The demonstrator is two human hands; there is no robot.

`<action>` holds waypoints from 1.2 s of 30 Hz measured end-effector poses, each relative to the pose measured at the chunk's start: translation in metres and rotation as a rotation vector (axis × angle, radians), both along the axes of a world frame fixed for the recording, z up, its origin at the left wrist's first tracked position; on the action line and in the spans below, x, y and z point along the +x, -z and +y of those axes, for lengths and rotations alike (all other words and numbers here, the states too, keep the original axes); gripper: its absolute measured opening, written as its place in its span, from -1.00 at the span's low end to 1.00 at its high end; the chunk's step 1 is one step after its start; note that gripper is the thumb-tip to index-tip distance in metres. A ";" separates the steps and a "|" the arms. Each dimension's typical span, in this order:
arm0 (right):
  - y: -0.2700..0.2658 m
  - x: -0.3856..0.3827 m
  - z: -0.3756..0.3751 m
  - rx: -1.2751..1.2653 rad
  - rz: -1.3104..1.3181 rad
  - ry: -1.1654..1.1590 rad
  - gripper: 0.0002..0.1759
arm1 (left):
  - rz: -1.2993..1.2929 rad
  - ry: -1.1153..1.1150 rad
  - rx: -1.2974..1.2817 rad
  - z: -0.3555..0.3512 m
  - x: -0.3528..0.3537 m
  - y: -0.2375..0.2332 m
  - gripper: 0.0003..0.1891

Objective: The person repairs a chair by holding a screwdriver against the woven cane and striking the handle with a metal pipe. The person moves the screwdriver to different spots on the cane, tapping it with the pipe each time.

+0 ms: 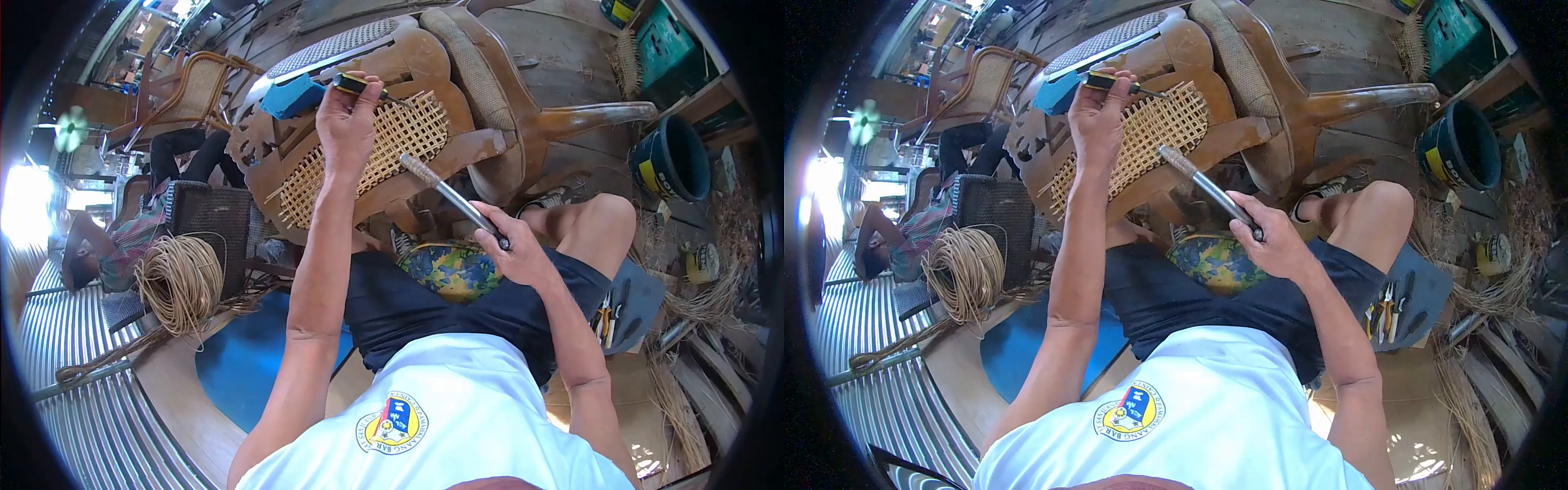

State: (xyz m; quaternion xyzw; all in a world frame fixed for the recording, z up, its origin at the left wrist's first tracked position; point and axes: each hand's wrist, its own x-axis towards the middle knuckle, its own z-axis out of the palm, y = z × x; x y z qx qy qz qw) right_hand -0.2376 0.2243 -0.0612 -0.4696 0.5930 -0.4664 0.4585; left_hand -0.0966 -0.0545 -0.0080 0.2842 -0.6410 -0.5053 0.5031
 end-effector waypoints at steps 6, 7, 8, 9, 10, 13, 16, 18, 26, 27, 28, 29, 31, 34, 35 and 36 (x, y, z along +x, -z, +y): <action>0.011 0.001 0.000 -0.078 0.051 0.007 -0.46 | -0.120 0.029 -0.010 0.016 -0.018 0.012 -0.76; 0.004 0.000 0.001 -0.038 0.037 0.004 -0.47 | -0.170 0.022 -0.040 0.017 -0.021 0.012 -0.73; 0.000 -0.001 0.001 0.004 0.022 0.002 -0.49 | -0.230 -0.006 -0.071 0.019 -0.022 0.013 -0.75; -0.002 -0.002 0.002 0.005 0.022 0.002 -0.49 | -0.231 -0.005 -0.070 0.019 -0.025 0.013 -0.75; -0.003 -0.003 0.001 -0.020 0.042 -0.012 -0.49 | -0.214 0.010 -0.078 0.019 -0.028 0.012 -0.76; 0.008 -0.009 -0.004 -0.102 0.051 -0.042 -0.50 | -0.237 0.024 -0.093 0.022 -0.031 0.006 -0.77; 0.006 -0.021 -0.010 -0.079 0.030 -0.039 -0.51 | -0.268 0.022 -0.095 0.021 -0.032 0.008 -0.77; 0.005 -0.021 -0.016 -0.018 0.025 0.043 -0.52 | -0.235 0.039 -0.091 0.019 -0.035 0.012 -0.78; 0.013 -0.017 -0.018 -0.144 0.061 0.153 -0.50 | -0.159 0.039 -0.053 0.014 -0.025 0.010 -0.81; 0.009 -0.015 -0.017 -0.161 0.066 0.166 -0.50 | -0.179 -0.003 -0.089 0.011 -0.021 0.008 -0.81; -0.002 -0.014 -0.012 -0.049 0.058 0.080 -0.50 | -0.201 -0.045 -0.121 0.010 -0.018 0.008 -0.80; -0.002 -0.010 -0.012 -0.045 0.058 0.078 -0.50 | -0.201 -0.047 -0.118 0.011 -0.018 0.009 -0.80; -0.001 -0.005 -0.015 -0.138 0.086 0.019 -0.50 | -0.223 -0.022 -0.069 0.007 -0.021 0.014 -0.80; 0.002 -0.009 -0.028 -0.113 0.082 0.085 -0.49 | -0.227 -0.027 -0.058 0.006 -0.023 0.017 -0.79; 0.006 -0.008 -0.032 -0.131 0.101 0.176 -0.49 | -0.227 -0.026 -0.057 0.006 -0.020 0.017 -0.79; 0.009 -0.004 -0.036 -0.195 0.107 0.272 -0.49 | -0.234 -0.037 -0.077 0.009 -0.017 0.012 -0.79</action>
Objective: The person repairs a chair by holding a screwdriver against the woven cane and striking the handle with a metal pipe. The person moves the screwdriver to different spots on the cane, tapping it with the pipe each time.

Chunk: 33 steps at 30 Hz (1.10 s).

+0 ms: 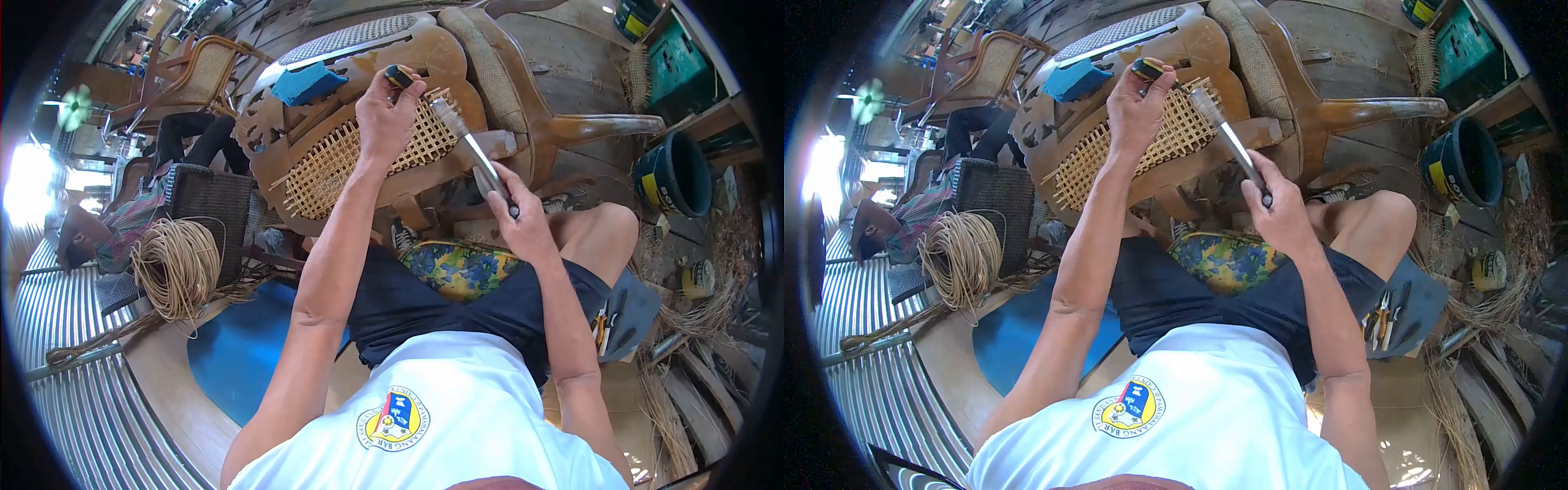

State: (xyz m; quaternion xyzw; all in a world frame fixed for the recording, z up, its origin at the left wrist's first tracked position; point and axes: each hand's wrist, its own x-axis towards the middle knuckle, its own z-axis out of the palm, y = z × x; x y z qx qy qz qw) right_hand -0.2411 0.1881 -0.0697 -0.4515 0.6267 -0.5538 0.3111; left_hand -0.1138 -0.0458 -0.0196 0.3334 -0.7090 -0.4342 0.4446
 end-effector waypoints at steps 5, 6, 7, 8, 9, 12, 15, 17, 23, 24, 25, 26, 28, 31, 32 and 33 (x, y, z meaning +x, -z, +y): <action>-0.021 0.000 0.031 0.133 -0.024 -0.207 -0.48 | 0.078 0.011 -0.045 0.016 0.010 -0.012 -0.81; -0.021 0.004 0.034 0.120 -0.014 -0.217 -0.48 | 0.044 0.022 -0.016 0.018 0.009 -0.006 -0.81; -0.021 0.007 0.036 0.106 -0.006 -0.224 -0.48 | 0.009 0.036 0.013 0.019 0.008 0.000 -0.80; -0.021 0.009 0.036 0.107 -0.015 -0.219 -0.48 | 0.011 0.042 -0.013 0.019 0.003 0.005 -0.80; -0.017 0.010 0.035 0.109 -0.017 -0.209 -0.48 | 0.010 0.053 -0.011 0.020 0.000 0.006 -0.80; -0.009 0.004 0.026 0.122 0.055 -0.361 -0.51 | -0.081 0.065 -0.056 0.024 -0.008 0.006 -0.83; -0.003 0.008 0.017 0.143 -0.077 -0.051 -0.53 | -0.031 0.065 -0.015 0.021 -0.004 0.000 -0.83; -0.006 0.009 0.017 0.093 -0.093 -0.027 -0.53 | 0.010 0.081 -0.020 0.021 0.004 -0.006 -0.84; -0.012 0.020 0.039 0.103 0.015 -0.264 -0.49 | 0.030 -0.003 -0.066 0.024 0.017 0.000 -0.81; -0.012 0.019 0.040 0.104 0.015 -0.264 -0.49 | 0.038 0.014 -0.044 0.028 0.014 0.002 -0.82; -0.012 0.018 0.040 0.115 0.023 -0.281 -0.49 | 0.038 0.015 -0.044 0.032 0.011 0.003 -0.82; -0.012 0.017 0.040 0.126 0.032 -0.297 -0.48 | -0.013 0.017 -0.050 0.037 0.009 0.004 -0.83; -0.009 0.011 0.038 0.101 0.054 -0.313 -0.49 | -0.109 0.018 -0.104 0.040 0.005 0.003 -0.83; 0.001 0.001 0.028 0.045 0.067 -0.181 -0.50 | -0.113 0.060 -0.131 0.041 -0.004 0.001 -0.82; 0.003 -0.001 0.026 0.016 0.061 -0.035 -0.50 | -0.059 0.079 -0.119 0.037 -0.004 0.003 -0.83; 0.000 0.000 0.027 0.016 0.058 -0.037 -0.50 | -0.063 0.077 -0.118 0.038 -0.001 0.000 -0.83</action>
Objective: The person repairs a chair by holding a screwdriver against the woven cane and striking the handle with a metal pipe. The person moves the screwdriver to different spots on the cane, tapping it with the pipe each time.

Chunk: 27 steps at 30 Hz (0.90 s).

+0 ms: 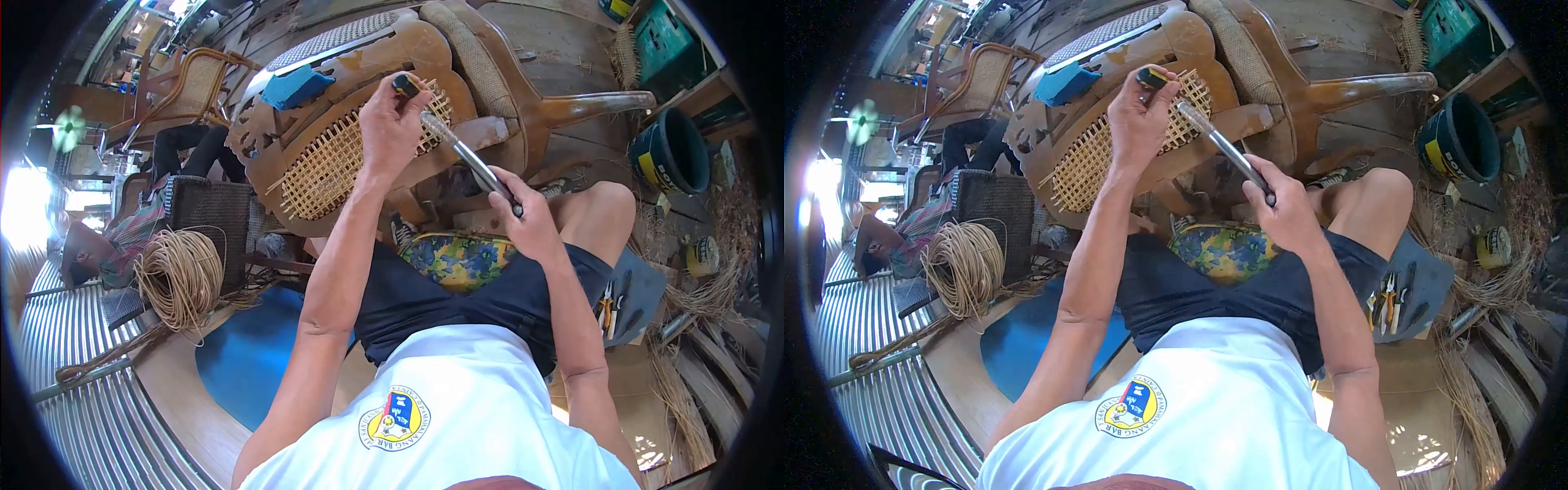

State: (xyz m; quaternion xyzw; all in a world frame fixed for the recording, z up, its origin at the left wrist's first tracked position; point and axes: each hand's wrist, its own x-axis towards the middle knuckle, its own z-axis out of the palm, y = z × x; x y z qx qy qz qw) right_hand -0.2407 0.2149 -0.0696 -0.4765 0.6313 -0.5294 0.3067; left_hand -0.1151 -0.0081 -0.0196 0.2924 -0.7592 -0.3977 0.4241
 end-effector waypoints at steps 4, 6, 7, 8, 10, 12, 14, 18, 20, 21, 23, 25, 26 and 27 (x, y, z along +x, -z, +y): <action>-0.013 0.006 0.006 0.114 -0.053 -0.169 -0.50 | 0.073 -0.067 0.010 -0.007 0.004 -0.008 -0.85; -0.010 0.013 0.002 0.004 -0.065 -0.239 -0.51 | 0.064 -0.050 0.076 -0.015 -0.001 -0.002 -0.85; -0.012 0.013 -0.001 0.017 -0.009 -0.243 -0.53 | 0.005 -0.070 0.050 -0.016 -0.003 0.001 -0.84; -0.007 0.010 -0.005 0.018 -0.016 -0.240 -0.53 | -0.001 -0.067 0.052 -0.018 -0.003 0.003 -0.84; -0.005 0.003 -0.013 -0.052 0.009 -0.128 -0.54 | -0.008 -0.043 0.069 -0.018 -0.007 0.003 -0.84; -0.008 0.007 -0.013 0.035 -0.126 0.044 -0.55 | 0.050 -0.016 0.086 -0.017 -0.003 -0.006 -0.83; -0.010 0.009 -0.008 -0.007 -0.095 -0.050 -0.55 | 0.075 -0.078 -0.050 -0.015 0.001 -0.020 -0.85; -0.017 0.019 -0.006 0.018 -0.064 -0.209 -0.56 | -0.016 -0.100 -0.047 -0.030 -0.001 -0.014 -0.83; -0.015 0.017 -0.009 0.025 -0.050 -0.212 -0.56 | -0.005 -0.109 -0.041 -0.028 -0.007 -0.013 -0.80; -0.012 0.012 -0.011 0.027 -0.031 -0.216 -0.56 | -0.027 -0.112 -0.040 -0.028 -0.010 -0.013 -0.79; -0.012 0.005 -0.017 0.105 -0.028 -0.166 -0.56 | -0.044 -0.114 -0.044 -0.029 -0.010 -0.016 -0.78; -0.010 0.003 -0.015 0.035 -0.036 -0.121 -0.56 | -0.119 -0.158 -0.077 -0.021 -0.009 -0.032 -0.76; -0.009 0.004 -0.013 -0.035 -0.050 -0.075 -0.57 | -0.118 -0.153 -0.081 -0.020 -0.008 -0.035 -0.76; -0.015 0.004 -0.008 0.033 -0.056 -0.141 -0.56 | -0.141 -0.168 -0.096 -0.020 -0.005 -0.034 -0.77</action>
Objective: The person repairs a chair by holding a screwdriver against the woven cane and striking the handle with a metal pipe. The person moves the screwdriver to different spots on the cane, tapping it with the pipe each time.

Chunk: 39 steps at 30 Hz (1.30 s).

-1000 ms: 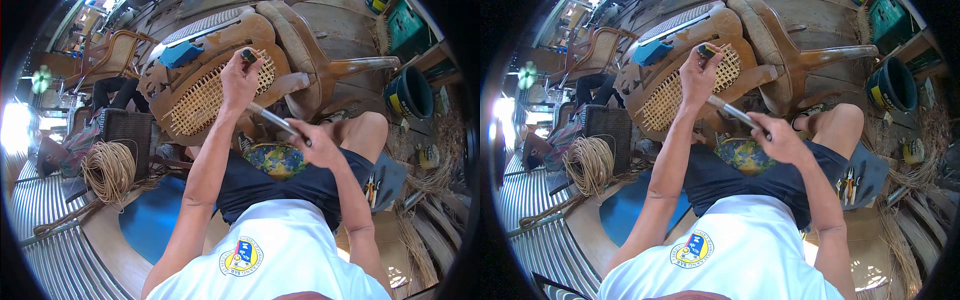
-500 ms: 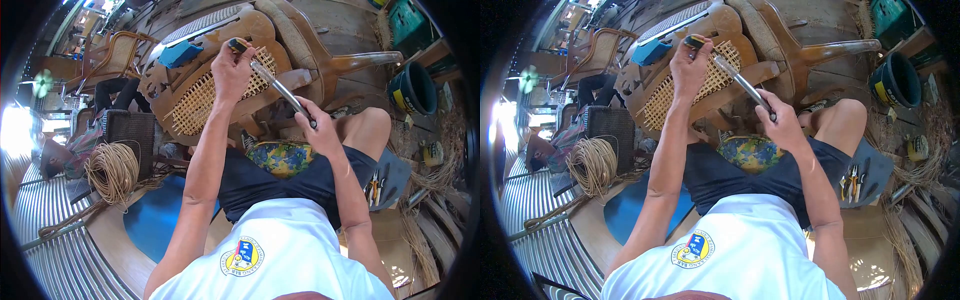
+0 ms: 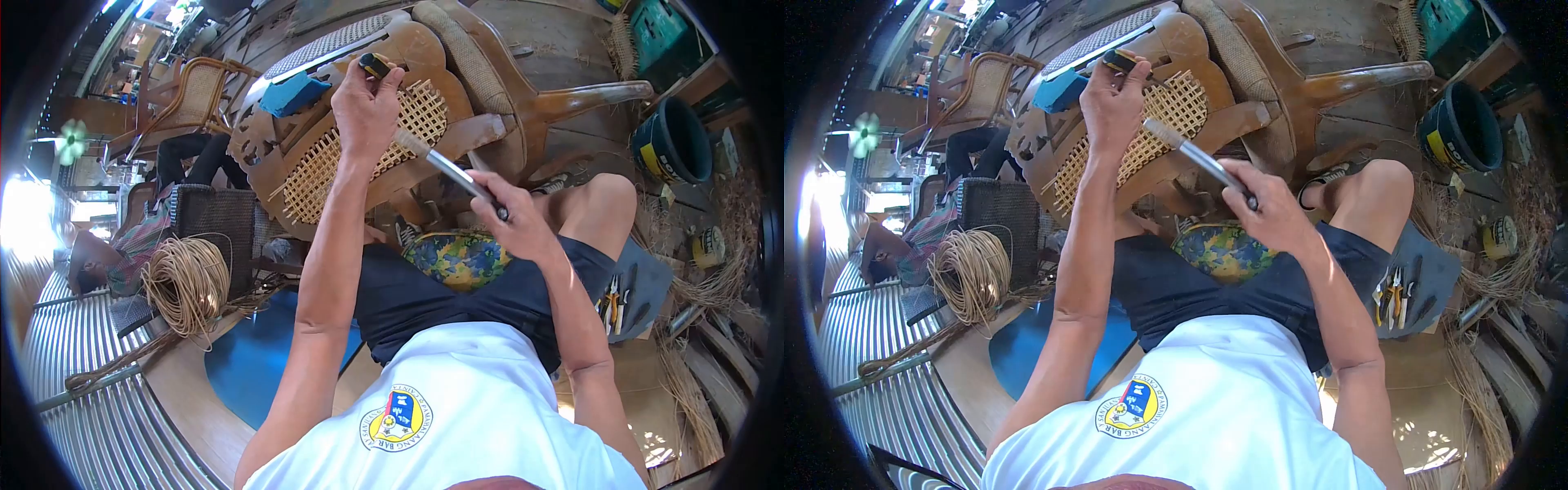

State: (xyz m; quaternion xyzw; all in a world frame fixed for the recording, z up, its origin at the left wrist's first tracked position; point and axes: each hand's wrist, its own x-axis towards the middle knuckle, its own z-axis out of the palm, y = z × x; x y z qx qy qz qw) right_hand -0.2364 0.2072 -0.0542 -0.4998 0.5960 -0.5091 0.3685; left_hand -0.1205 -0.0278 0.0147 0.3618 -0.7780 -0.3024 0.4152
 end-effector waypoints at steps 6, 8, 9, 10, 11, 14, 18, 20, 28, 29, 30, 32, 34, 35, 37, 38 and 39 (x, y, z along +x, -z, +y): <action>0.010 0.017 -0.003 -0.042 0.008 -0.093 -0.52 | 0.091 0.071 0.034 -0.009 -0.006 0.030 -0.81; 0.015 0.011 -0.009 -0.039 0.016 -0.088 -0.52 | 0.086 0.057 0.038 -0.009 -0.007 0.030 -0.81; 0.018 0.005 -0.013 -0.100 0.045 0.002 -0.52 | 0.085 0.040 0.042 -0.009 -0.008 0.028 -0.81; 0.020 0.002 -0.014 -0.158 0.074 0.089 -0.52 | 0.085 0.042 0.042 -0.008 -0.008 0.027 -0.81; 0.022 0.002 -0.013 -0.157 0.075 0.089 -0.52 | 0.091 0.039 0.062 -0.007 -0.005 0.025 -0.81; 0.010 0.003 -0.006 -0.078 0.029 0.073 -0.54 | 0.143 0.024 0.061 -0.005 0.004 0.014 -0.81; -0.005 0.012 0.003 0.071 -0.059 -0.083 -0.54 | 0.171 -0.006 0.008 -0.015 0.009 0.017 -0.80; 0.000 0.016 -0.002 0.032 -0.044 -0.081 -0.54 | 0.136 0.017 -0.040 -0.015 0.009 0.021 -0.80; -0.002 0.011 -0.010 -0.011 -0.001 -0.086 -0.53 | 0.144 0.024 -0.053 -0.007 0.008 0.021 -0.81; 0.000 0.011 -0.009 -0.013 0.004 -0.078 -0.53 | 0.150 0.040 -0.049 -0.005 0.010 0.021 -0.81; 0.002 0.010 -0.007 -0.015 0.009 -0.070 -0.53 | 0.148 0.041 -0.049 -0.001 0.011 0.022 -0.81; 0.008 0.012 -0.005 -0.037 0.024 -0.081 -0.53 | 0.095 0.025 -0.015 0.006 0.013 0.023 -0.80; 0.011 0.015 -0.003 -0.058 0.040 -0.101 -0.52 | 0.051 0.020 -0.039 0.002 0.013 0.030 -0.81; 0.012 0.017 -0.004 -0.056 0.049 -0.110 -0.53 | 0.009 0.021 -0.065 -0.002 0.011 0.033 -0.82; 0.013 0.014 -0.004 -0.051 0.055 -0.114 -0.53 | 0.027 0.031 -0.056 -0.001 0.006 0.033 -0.82; 0.014 0.006 -0.007 -0.069 0.079 -0.163 -0.54 | 0.045 0.037 -0.048 -0.002 0.004 0.032 -0.82; 0.012 0.002 -0.010 -0.087 0.103 -0.213 -0.54 | 0.043 0.039 -0.049 -0.004 0.004 0.033 -0.82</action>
